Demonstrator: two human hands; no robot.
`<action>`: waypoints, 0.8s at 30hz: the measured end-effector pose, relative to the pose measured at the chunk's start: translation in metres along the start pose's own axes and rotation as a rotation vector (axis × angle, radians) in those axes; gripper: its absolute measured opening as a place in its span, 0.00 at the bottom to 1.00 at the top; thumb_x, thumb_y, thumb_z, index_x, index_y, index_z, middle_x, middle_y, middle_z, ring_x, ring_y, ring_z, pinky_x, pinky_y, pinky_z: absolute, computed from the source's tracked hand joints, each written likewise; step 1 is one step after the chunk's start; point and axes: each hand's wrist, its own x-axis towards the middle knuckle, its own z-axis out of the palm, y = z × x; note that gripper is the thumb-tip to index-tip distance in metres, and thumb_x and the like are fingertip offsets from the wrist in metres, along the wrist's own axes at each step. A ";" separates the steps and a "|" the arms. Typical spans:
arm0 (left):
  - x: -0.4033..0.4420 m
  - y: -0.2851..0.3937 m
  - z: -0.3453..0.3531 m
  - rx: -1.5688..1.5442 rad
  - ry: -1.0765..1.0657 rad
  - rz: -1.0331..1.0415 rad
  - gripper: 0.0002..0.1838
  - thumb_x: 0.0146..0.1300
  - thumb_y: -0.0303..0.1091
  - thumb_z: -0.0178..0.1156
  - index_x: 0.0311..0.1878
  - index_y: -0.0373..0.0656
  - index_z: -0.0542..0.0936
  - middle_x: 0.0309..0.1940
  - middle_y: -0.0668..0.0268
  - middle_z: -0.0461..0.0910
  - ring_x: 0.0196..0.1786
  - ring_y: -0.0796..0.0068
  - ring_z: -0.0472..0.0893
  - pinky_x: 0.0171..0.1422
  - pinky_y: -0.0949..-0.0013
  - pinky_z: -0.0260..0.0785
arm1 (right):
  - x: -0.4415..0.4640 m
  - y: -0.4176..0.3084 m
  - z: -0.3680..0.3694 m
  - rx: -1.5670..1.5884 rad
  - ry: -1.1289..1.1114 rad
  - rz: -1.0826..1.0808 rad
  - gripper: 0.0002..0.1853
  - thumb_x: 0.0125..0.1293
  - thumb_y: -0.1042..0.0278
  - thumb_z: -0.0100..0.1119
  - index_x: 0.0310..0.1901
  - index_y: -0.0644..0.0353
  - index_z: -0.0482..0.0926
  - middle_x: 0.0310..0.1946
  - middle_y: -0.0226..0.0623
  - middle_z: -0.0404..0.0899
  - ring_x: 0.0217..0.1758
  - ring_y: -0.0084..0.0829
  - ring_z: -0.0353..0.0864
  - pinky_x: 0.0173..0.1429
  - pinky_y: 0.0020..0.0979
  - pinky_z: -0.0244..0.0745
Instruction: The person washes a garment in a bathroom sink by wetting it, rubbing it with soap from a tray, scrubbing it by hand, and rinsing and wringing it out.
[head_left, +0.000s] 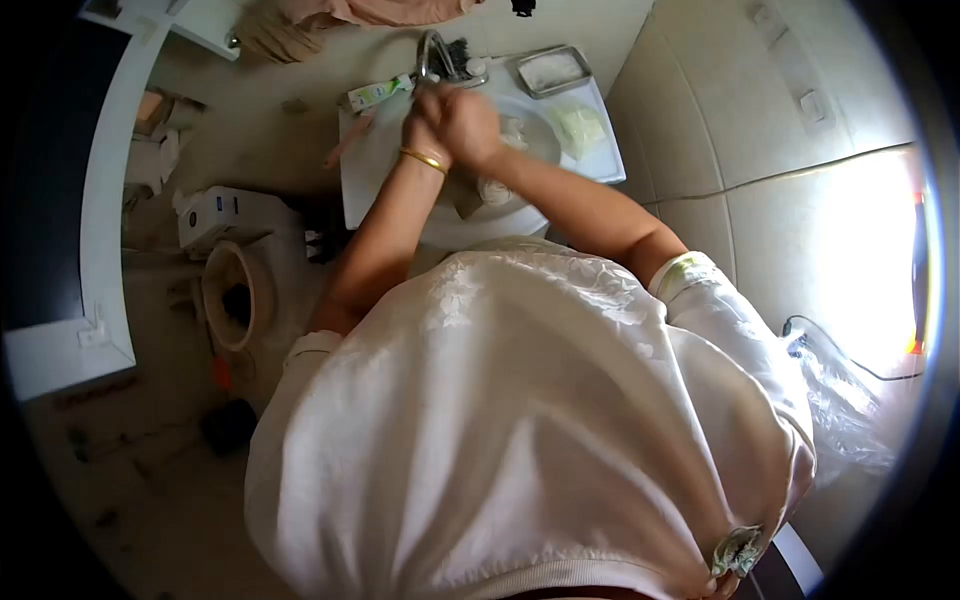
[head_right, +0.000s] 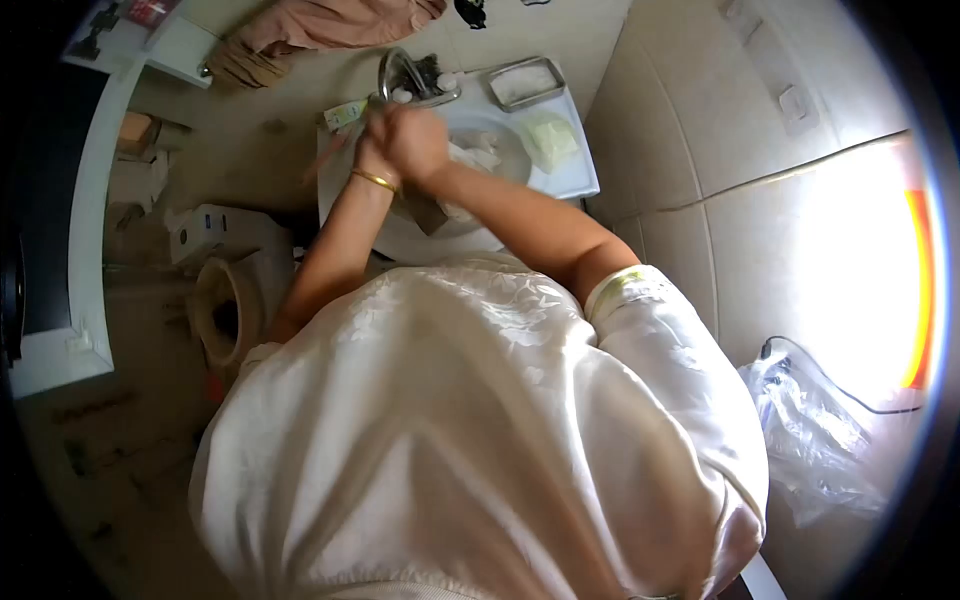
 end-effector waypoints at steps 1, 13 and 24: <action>-0.007 -0.005 0.054 0.190 0.662 0.053 0.25 0.64 0.51 0.40 0.55 0.43 0.68 0.51 0.64 0.71 0.54 0.74 0.68 0.58 0.70 0.60 | 0.014 0.016 0.010 0.002 0.091 0.040 0.20 0.61 0.51 0.46 0.24 0.60 0.75 0.21 0.52 0.74 0.28 0.51 0.75 0.33 0.44 0.69; 0.001 0.024 0.074 0.311 0.547 0.173 0.20 0.65 0.43 0.43 0.52 0.40 0.70 0.53 0.63 0.69 0.51 0.73 0.71 0.55 0.71 0.63 | 0.048 -0.023 -0.011 0.176 0.172 0.279 0.18 0.58 0.52 0.50 0.27 0.60 0.77 0.23 0.51 0.75 0.30 0.52 0.75 0.36 0.43 0.70; 0.008 0.061 -0.001 -3.222 0.226 -0.177 0.17 0.65 0.47 0.42 0.49 0.46 0.69 0.47 0.65 0.70 0.51 0.75 0.69 0.55 0.71 0.61 | 0.035 -0.050 0.005 0.094 0.264 0.271 0.16 0.57 0.54 0.50 0.25 0.58 0.77 0.21 0.46 0.76 0.28 0.47 0.76 0.35 0.42 0.71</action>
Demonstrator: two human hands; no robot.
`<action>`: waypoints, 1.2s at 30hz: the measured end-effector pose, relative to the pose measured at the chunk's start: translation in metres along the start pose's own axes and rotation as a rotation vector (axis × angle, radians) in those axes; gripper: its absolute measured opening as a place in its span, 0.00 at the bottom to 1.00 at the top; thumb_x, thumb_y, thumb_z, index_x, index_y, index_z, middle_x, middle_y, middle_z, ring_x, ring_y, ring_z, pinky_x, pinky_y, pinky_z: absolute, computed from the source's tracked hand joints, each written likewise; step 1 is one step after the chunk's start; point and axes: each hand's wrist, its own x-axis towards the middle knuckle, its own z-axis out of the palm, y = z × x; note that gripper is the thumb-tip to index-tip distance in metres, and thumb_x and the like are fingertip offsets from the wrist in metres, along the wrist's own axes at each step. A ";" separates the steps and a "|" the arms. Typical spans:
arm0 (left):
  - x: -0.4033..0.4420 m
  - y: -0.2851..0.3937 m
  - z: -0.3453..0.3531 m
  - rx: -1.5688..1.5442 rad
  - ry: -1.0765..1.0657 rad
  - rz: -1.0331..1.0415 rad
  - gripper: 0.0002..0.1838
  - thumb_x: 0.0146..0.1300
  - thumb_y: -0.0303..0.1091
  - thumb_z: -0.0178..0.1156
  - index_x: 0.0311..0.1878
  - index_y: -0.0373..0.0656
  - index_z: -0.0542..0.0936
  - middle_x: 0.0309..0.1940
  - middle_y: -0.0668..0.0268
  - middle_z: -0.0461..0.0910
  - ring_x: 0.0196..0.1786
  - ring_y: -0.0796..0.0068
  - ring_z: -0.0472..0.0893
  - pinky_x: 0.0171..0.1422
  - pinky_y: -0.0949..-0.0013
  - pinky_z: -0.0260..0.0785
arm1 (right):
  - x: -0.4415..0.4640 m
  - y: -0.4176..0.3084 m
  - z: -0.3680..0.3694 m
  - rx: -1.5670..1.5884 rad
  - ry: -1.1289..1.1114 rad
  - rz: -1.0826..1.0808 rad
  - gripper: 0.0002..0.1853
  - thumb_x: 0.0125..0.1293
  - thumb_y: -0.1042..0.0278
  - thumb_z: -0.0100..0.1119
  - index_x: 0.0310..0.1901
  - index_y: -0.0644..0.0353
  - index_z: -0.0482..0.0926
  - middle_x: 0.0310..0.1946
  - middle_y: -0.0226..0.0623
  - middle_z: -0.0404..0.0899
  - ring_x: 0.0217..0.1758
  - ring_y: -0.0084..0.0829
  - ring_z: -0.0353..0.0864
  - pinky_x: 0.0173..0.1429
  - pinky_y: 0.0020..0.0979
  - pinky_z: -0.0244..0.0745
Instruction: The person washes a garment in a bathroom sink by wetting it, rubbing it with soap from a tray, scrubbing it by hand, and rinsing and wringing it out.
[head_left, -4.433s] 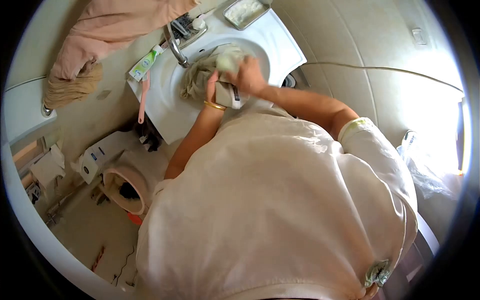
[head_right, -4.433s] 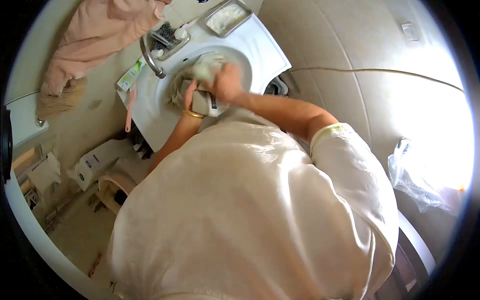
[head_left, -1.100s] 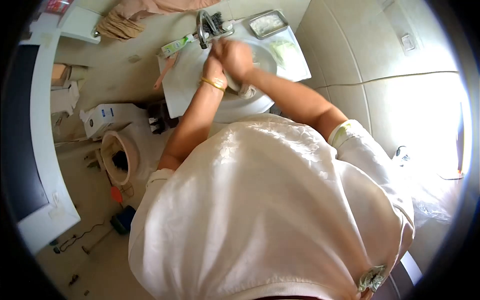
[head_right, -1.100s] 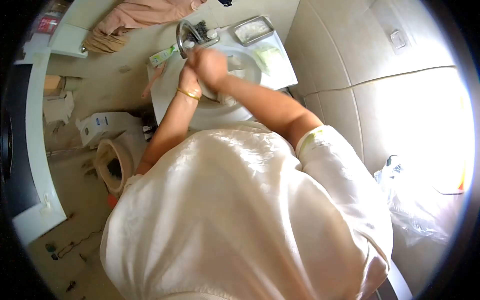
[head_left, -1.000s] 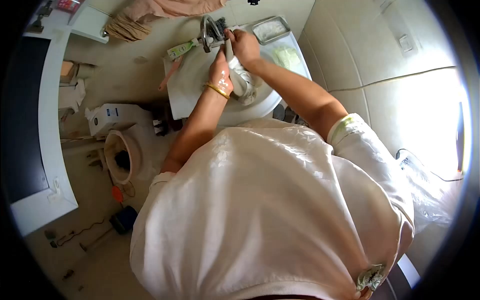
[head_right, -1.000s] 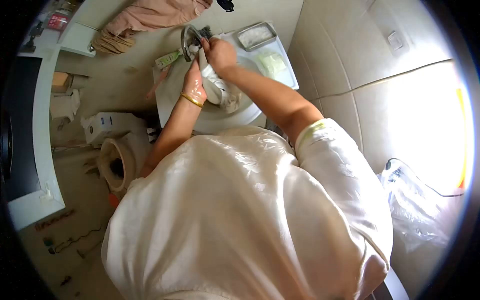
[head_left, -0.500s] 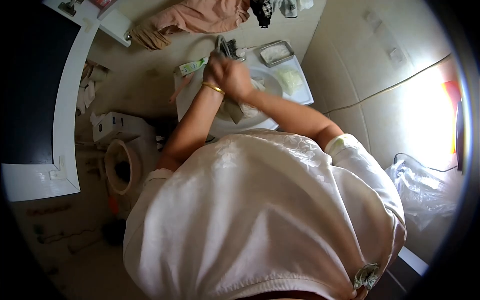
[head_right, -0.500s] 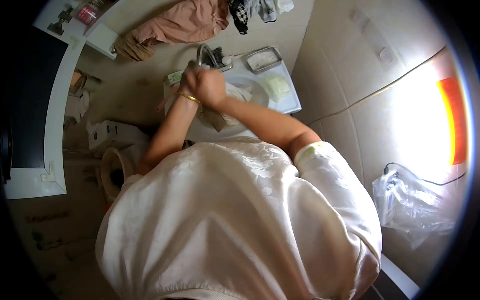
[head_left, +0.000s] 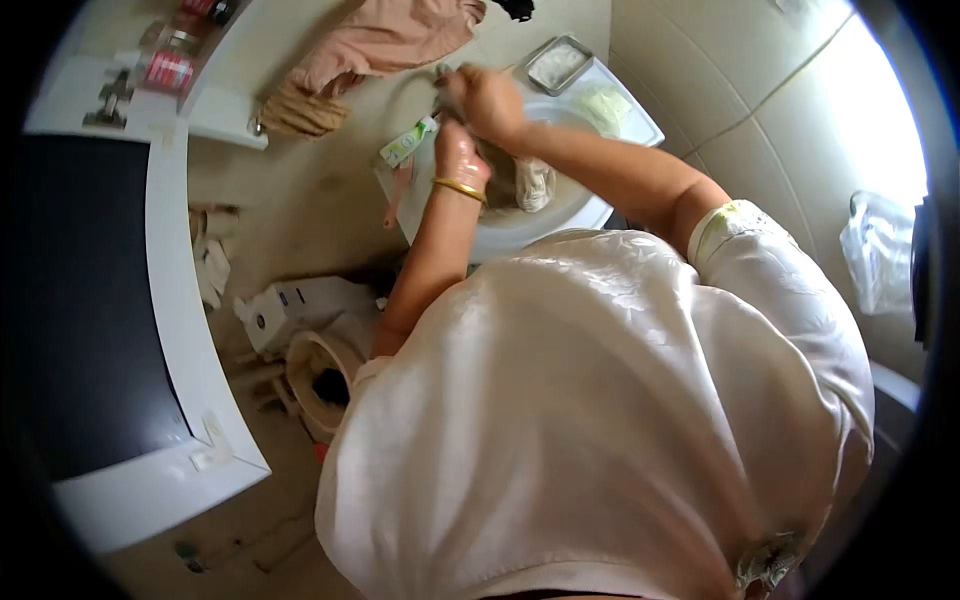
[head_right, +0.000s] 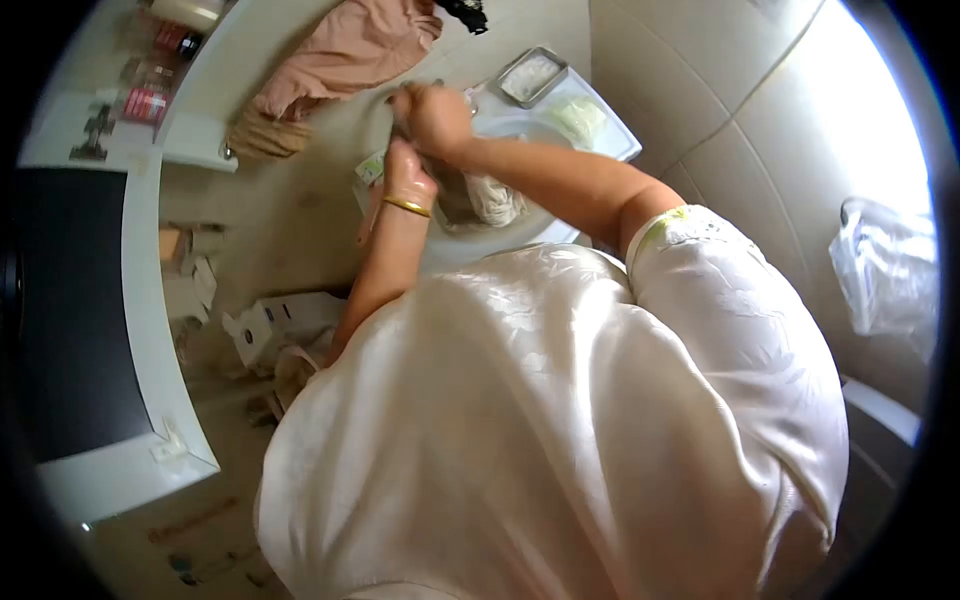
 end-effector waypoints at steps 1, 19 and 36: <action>0.002 0.008 -0.002 0.697 -0.018 -0.287 0.16 0.66 0.46 0.42 0.48 0.46 0.69 0.45 0.66 0.70 0.50 0.76 0.69 0.55 0.71 0.61 | -0.025 -0.012 0.002 -0.035 0.012 -0.084 0.15 0.56 0.54 0.50 0.25 0.58 0.77 0.21 0.46 0.76 0.28 0.46 0.77 0.34 0.42 0.71; -0.004 0.019 -0.040 3.440 -0.144 0.985 0.22 0.64 0.51 0.42 0.54 0.48 0.68 0.50 0.68 0.70 0.53 0.74 0.69 0.58 0.67 0.60 | 0.011 0.012 0.007 0.039 0.042 0.120 0.15 0.56 0.54 0.50 0.25 0.57 0.78 0.22 0.46 0.76 0.27 0.46 0.76 0.35 0.41 0.72; -0.015 0.022 -0.040 3.231 0.090 0.956 0.23 0.64 0.48 0.44 0.55 0.43 0.67 0.54 0.64 0.67 0.56 0.70 0.67 0.60 0.66 0.59 | -0.015 0.005 0.008 -0.125 -0.029 0.037 0.16 0.57 0.52 0.49 0.26 0.55 0.78 0.23 0.44 0.77 0.30 0.46 0.77 0.35 0.42 0.71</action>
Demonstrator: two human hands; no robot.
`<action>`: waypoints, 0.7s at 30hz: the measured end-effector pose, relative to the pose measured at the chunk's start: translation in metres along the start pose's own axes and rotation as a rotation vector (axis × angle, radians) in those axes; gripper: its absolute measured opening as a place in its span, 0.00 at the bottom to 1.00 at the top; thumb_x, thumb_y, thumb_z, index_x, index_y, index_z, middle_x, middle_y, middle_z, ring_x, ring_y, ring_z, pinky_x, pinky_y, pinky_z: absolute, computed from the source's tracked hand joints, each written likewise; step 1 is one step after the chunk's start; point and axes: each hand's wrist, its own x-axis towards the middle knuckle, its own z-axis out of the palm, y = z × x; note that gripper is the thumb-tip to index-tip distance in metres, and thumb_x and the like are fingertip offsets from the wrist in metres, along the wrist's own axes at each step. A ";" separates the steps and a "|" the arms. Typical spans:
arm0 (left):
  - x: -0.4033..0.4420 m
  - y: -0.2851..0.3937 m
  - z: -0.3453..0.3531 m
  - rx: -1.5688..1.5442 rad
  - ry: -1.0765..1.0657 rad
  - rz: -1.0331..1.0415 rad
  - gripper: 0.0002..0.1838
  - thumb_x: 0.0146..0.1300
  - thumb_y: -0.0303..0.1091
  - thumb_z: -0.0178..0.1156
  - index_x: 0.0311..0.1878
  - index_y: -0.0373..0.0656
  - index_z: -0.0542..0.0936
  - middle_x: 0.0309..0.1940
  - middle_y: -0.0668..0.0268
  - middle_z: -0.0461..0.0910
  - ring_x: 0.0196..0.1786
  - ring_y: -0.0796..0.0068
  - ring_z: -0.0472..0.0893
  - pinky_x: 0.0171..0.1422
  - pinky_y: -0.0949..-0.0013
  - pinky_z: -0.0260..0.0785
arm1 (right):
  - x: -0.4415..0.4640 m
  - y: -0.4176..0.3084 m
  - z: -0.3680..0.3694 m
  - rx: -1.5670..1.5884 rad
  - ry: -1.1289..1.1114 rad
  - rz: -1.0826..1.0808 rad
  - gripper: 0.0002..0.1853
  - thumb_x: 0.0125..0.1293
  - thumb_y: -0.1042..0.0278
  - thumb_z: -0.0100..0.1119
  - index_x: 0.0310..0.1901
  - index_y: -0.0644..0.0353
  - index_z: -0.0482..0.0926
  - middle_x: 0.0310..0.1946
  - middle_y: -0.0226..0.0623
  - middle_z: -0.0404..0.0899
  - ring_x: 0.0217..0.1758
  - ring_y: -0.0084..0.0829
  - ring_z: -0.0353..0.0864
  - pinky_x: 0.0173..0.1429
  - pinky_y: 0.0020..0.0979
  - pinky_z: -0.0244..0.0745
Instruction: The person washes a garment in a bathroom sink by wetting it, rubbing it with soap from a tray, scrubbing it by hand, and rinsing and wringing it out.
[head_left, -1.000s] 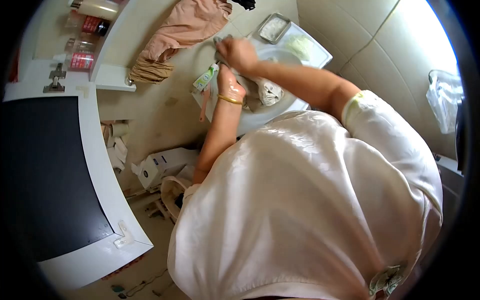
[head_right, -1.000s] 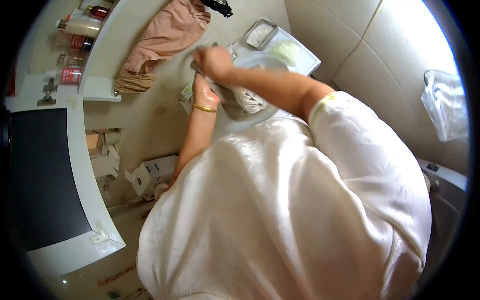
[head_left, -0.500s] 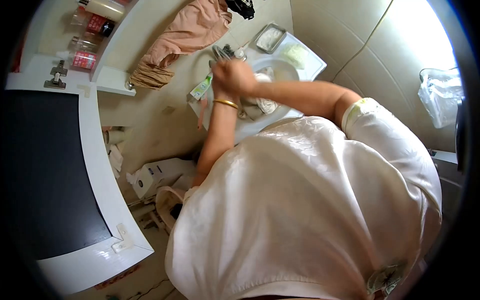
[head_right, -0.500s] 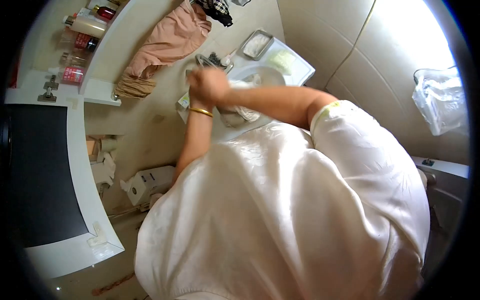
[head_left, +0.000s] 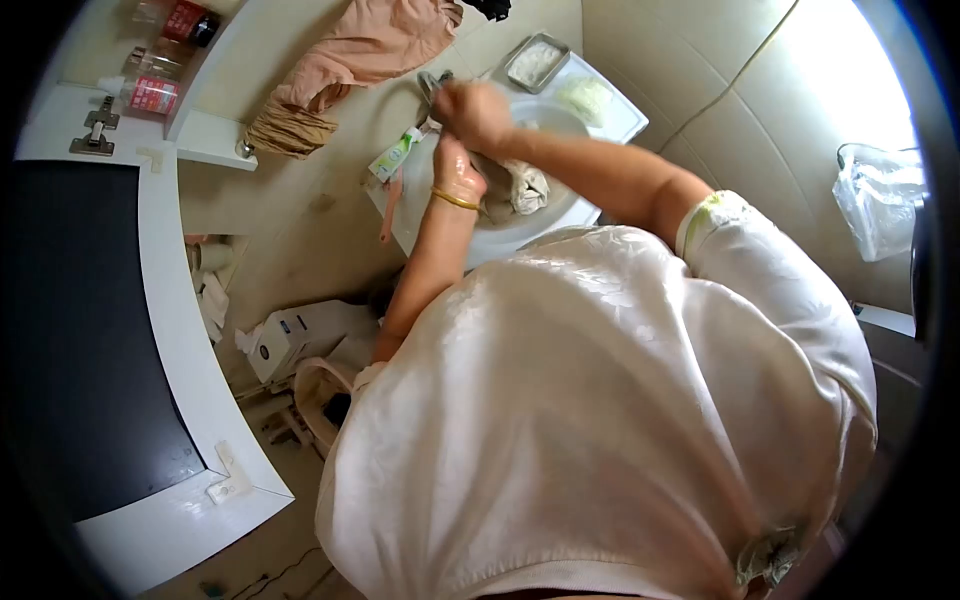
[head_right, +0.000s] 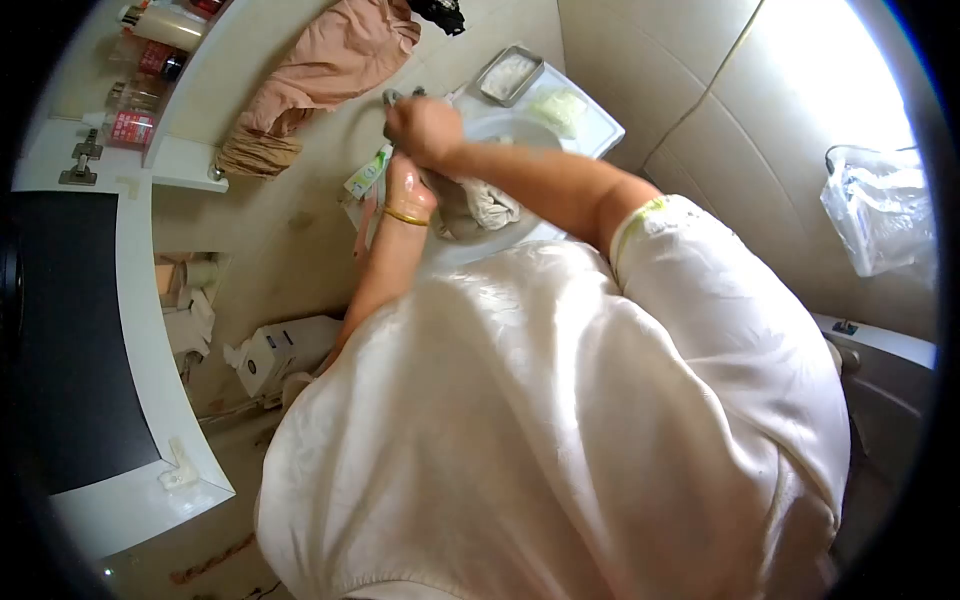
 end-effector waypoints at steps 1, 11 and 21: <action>-0.009 0.001 0.012 0.047 0.017 0.019 0.23 0.65 0.49 0.42 0.56 0.43 0.67 0.54 0.64 0.68 0.56 0.69 0.67 0.58 0.65 0.62 | 0.019 0.014 0.000 -0.024 0.019 0.055 0.16 0.58 0.52 0.47 0.27 0.56 0.78 0.24 0.44 0.77 0.30 0.47 0.76 0.34 0.43 0.71; 0.008 0.000 -0.006 0.049 -0.062 -0.024 0.24 0.65 0.49 0.40 0.58 0.43 0.65 0.54 0.64 0.69 0.56 0.68 0.68 0.61 0.63 0.59 | 0.018 0.015 -0.001 -0.077 -0.069 -0.020 0.14 0.57 0.54 0.49 0.30 0.55 0.77 0.27 0.47 0.77 0.32 0.48 0.76 0.37 0.43 0.71; -0.026 0.040 -0.008 0.149 -0.020 0.080 0.25 0.58 0.46 0.55 0.54 0.42 0.68 0.51 0.63 0.71 0.54 0.65 0.70 0.60 0.60 0.62 | 0.042 0.074 -0.029 1.331 -0.609 0.842 0.20 0.62 0.49 0.49 0.41 0.61 0.74 0.38 0.36 0.78 0.41 0.31 0.76 0.51 0.34 0.70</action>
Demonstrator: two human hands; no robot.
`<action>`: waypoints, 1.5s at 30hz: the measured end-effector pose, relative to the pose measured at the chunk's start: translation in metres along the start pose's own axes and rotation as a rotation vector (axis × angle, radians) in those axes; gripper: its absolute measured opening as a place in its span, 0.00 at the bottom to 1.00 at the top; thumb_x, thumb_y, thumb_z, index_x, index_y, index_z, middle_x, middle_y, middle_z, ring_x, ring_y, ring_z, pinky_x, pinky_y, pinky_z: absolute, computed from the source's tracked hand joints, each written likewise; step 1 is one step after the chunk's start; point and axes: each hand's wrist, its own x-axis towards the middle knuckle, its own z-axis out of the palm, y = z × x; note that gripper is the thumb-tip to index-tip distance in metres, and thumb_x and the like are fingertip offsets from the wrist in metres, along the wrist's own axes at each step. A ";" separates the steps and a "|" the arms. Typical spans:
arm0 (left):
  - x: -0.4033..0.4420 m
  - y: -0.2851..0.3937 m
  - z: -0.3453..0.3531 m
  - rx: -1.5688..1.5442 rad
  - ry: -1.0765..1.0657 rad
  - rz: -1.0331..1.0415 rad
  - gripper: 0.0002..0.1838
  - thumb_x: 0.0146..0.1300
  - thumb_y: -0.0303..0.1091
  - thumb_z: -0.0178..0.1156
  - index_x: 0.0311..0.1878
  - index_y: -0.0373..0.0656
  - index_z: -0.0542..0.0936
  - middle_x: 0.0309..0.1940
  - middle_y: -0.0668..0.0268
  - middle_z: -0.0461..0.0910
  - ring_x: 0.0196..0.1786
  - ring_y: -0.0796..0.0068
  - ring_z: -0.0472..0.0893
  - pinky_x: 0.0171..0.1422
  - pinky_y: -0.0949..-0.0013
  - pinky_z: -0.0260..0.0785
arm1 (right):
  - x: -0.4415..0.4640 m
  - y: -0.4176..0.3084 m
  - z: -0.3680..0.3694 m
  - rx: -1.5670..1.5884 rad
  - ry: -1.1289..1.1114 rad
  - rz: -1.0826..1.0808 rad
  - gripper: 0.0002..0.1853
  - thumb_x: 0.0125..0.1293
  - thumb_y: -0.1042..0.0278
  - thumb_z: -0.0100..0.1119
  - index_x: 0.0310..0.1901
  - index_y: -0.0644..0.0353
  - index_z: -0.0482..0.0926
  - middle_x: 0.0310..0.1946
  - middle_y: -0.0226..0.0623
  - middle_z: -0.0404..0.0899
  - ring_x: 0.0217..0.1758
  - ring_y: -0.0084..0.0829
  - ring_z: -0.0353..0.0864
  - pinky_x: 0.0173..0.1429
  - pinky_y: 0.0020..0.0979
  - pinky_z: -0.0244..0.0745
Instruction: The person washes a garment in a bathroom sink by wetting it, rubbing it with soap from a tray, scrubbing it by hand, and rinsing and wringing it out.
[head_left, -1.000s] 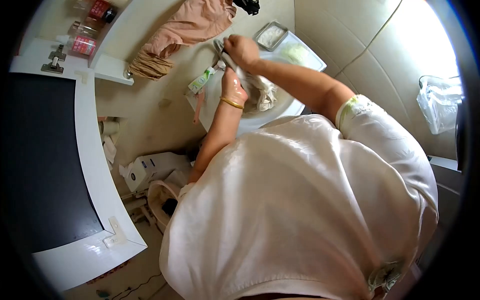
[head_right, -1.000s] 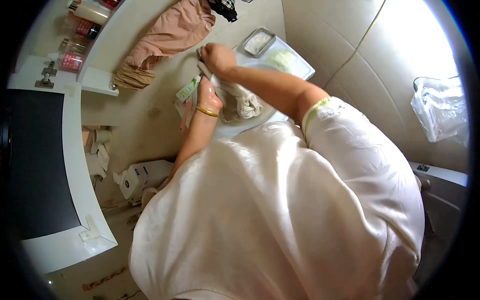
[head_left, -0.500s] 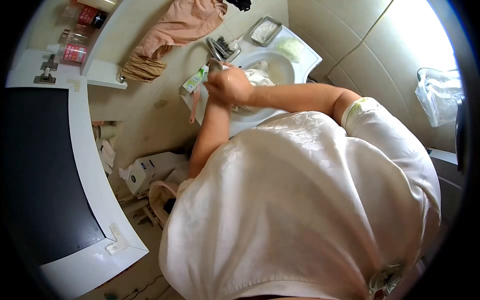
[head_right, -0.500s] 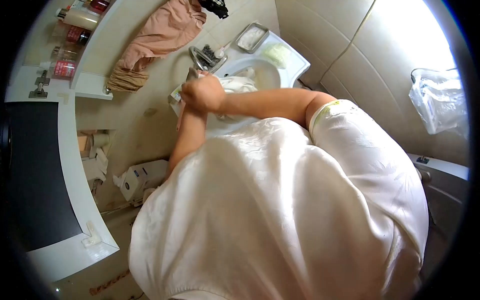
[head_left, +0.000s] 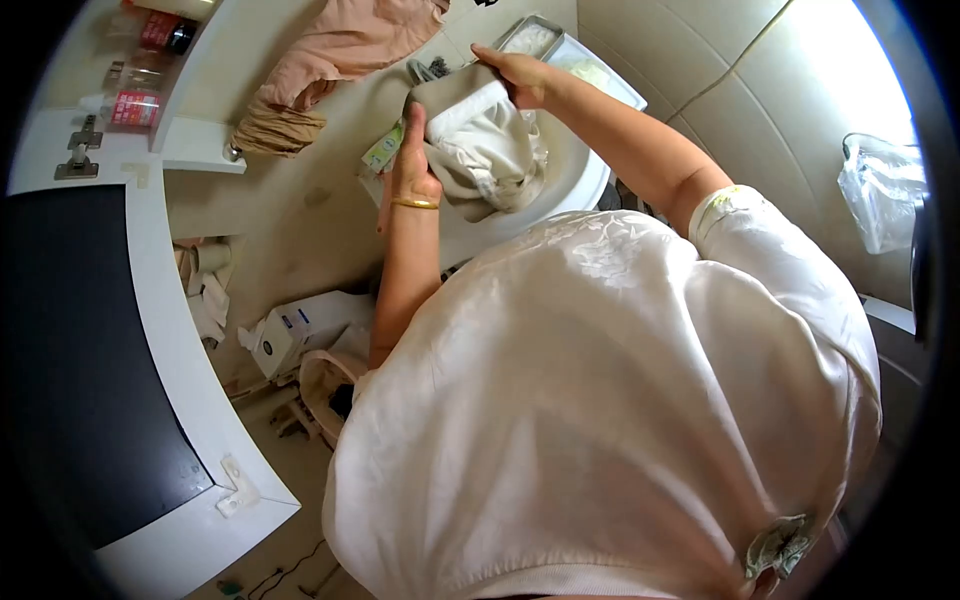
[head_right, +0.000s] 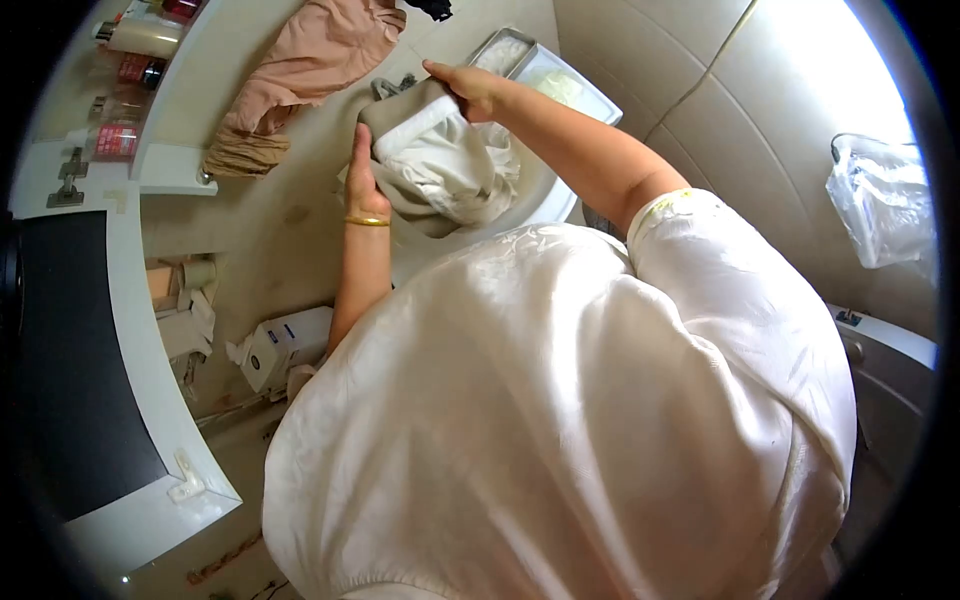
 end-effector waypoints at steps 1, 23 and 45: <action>0.008 -0.002 -0.010 0.042 -0.065 0.038 0.24 0.57 0.42 0.58 0.54 0.41 0.68 0.50 0.62 0.71 0.53 0.65 0.71 0.59 0.59 0.63 | -0.012 0.002 0.002 -0.004 -0.072 -0.027 0.21 0.62 0.48 0.49 0.41 0.61 0.74 0.40 0.35 0.78 0.44 0.32 0.75 0.53 0.34 0.69; 0.037 -0.046 0.009 0.014 -0.085 -0.030 0.20 0.65 0.48 0.41 0.52 0.45 0.69 0.49 0.66 0.70 0.53 0.72 0.69 0.61 0.68 0.57 | -0.007 0.038 0.044 -1.159 0.628 -0.755 0.16 0.58 0.53 0.50 0.26 0.56 0.77 0.22 0.45 0.76 0.31 0.48 0.76 0.37 0.43 0.71; 0.024 -0.010 -0.020 0.294 -0.269 -0.055 0.18 0.64 0.36 0.46 0.55 0.38 0.67 0.49 0.64 0.71 0.52 0.72 0.69 0.58 0.66 0.61 | -0.032 0.004 -0.002 -0.250 -0.209 -0.129 0.13 0.59 0.70 0.58 0.44 0.66 0.74 0.38 0.36 0.78 0.38 0.26 0.79 0.42 0.28 0.77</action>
